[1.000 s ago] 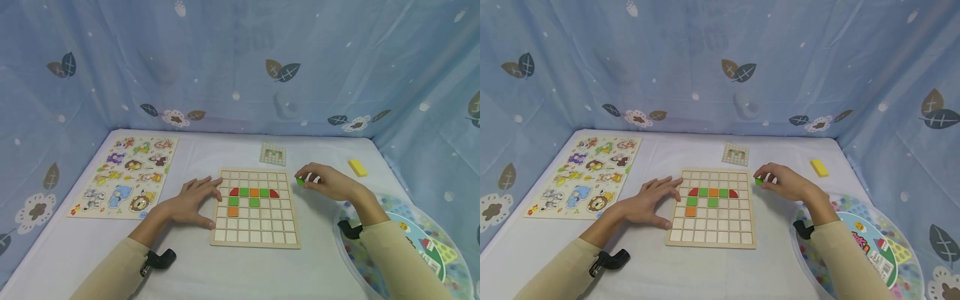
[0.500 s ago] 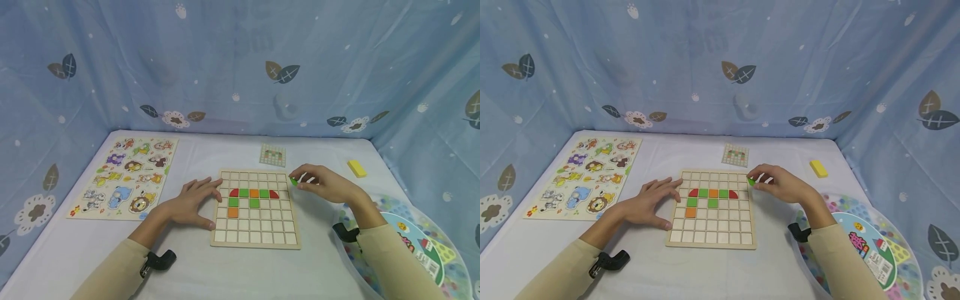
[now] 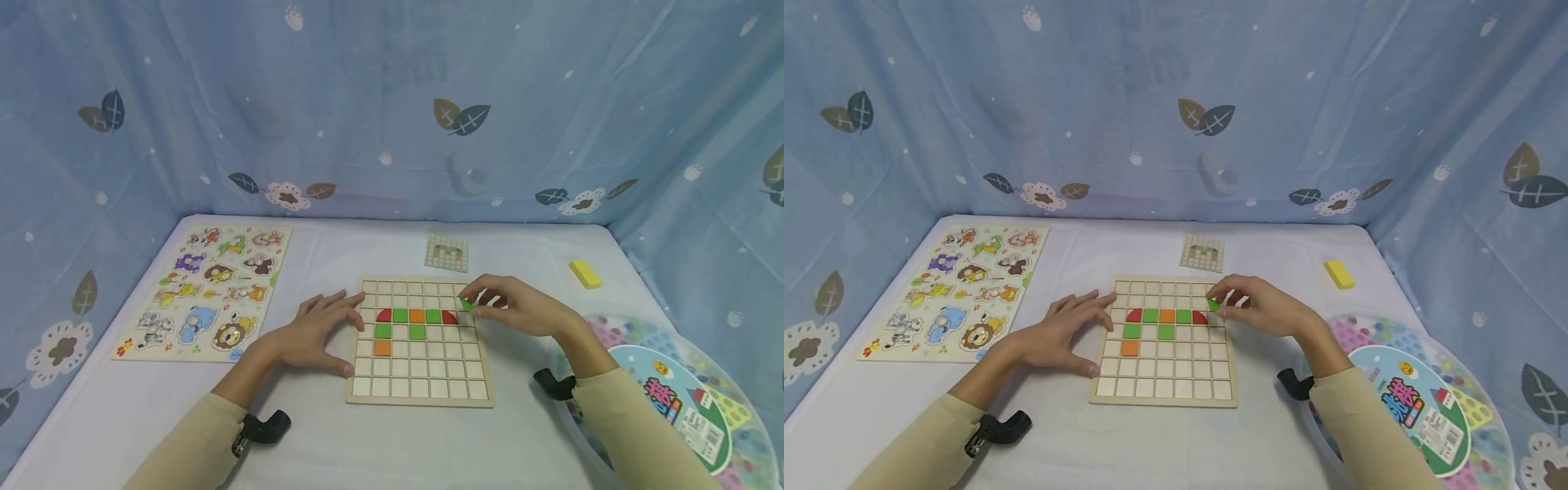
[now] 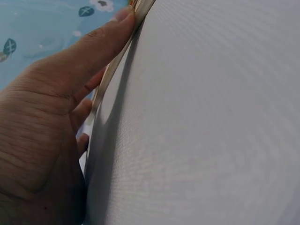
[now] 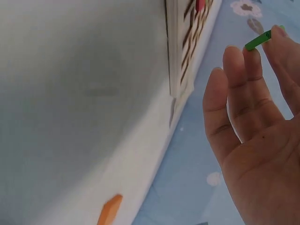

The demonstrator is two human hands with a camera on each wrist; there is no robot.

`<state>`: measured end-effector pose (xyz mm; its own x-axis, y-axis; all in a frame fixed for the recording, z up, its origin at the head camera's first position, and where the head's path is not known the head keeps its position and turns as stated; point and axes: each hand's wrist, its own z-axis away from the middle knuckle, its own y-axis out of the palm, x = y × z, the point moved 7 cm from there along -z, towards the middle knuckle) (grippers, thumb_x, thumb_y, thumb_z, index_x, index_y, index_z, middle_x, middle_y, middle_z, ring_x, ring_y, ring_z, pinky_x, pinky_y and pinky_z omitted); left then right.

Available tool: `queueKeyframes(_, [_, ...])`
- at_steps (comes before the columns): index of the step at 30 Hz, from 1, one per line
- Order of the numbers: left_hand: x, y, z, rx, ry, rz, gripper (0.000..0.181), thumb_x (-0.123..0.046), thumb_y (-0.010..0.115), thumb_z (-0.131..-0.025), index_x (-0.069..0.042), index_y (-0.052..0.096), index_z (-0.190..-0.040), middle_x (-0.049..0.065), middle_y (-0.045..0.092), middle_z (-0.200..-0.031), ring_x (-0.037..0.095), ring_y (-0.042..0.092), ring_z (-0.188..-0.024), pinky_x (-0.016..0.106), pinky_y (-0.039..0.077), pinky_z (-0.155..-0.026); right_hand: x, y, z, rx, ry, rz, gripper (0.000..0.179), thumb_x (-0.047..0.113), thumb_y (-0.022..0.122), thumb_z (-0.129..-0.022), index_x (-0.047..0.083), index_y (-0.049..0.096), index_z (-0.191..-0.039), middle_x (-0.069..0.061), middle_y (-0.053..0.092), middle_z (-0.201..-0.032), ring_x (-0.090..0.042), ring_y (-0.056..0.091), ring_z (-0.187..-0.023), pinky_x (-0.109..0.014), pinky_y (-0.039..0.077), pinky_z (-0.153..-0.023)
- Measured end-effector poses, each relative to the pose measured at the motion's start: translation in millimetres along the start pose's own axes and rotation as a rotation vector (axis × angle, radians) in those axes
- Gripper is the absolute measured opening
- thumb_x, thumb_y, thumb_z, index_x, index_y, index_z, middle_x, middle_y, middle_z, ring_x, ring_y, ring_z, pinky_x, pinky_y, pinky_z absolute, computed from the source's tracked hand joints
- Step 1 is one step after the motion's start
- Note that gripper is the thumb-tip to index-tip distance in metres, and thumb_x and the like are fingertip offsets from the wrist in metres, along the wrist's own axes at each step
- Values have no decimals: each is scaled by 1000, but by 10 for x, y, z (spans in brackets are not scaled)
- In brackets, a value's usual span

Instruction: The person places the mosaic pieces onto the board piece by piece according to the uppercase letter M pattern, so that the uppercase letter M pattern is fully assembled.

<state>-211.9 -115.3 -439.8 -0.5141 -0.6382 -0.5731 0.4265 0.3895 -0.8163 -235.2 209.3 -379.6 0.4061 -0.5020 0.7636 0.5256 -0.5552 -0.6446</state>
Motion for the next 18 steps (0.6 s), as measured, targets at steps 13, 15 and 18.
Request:
queueKeyframes(13, [-16, -15, 14, -4, -5, 0, 65, -62, 86, -71, -36, 55, -123, -4, 19, -172, 31, 7, -159, 63, 0, -122, 95, 230, -150, 87, -28, 4, 29, 15, 72, -97, 9, 66, -125, -1, 67, -114, -21, 65, -99, -33, 56, -81])
queueKeyframes(15, [-12, -11, 7, -3, -7, -2, 65, -62, 86, -71, -37, 55, -122, -4, 19, -172, 31, 7, -159, 63, 0, -122, 84, 261, -158, 98, -26, 9, 27, 14, 72, -97, 10, 67, -124, -2, 67, -113, -21, 66, -97, -32, 56, -81])
queueKeyframes(18, [-18, -11, 0, -1, -7, -3, 65, -62, 86, -71, -37, 55, -122, -4, 18, -172, 31, 7, -159, 62, 0, -122, 77, 292, -160, 108, -15, 24, 26, 13, 73, -96, 10, 68, -121, -1, 67, -114, -20, 66, -95, -32, 55, -79])
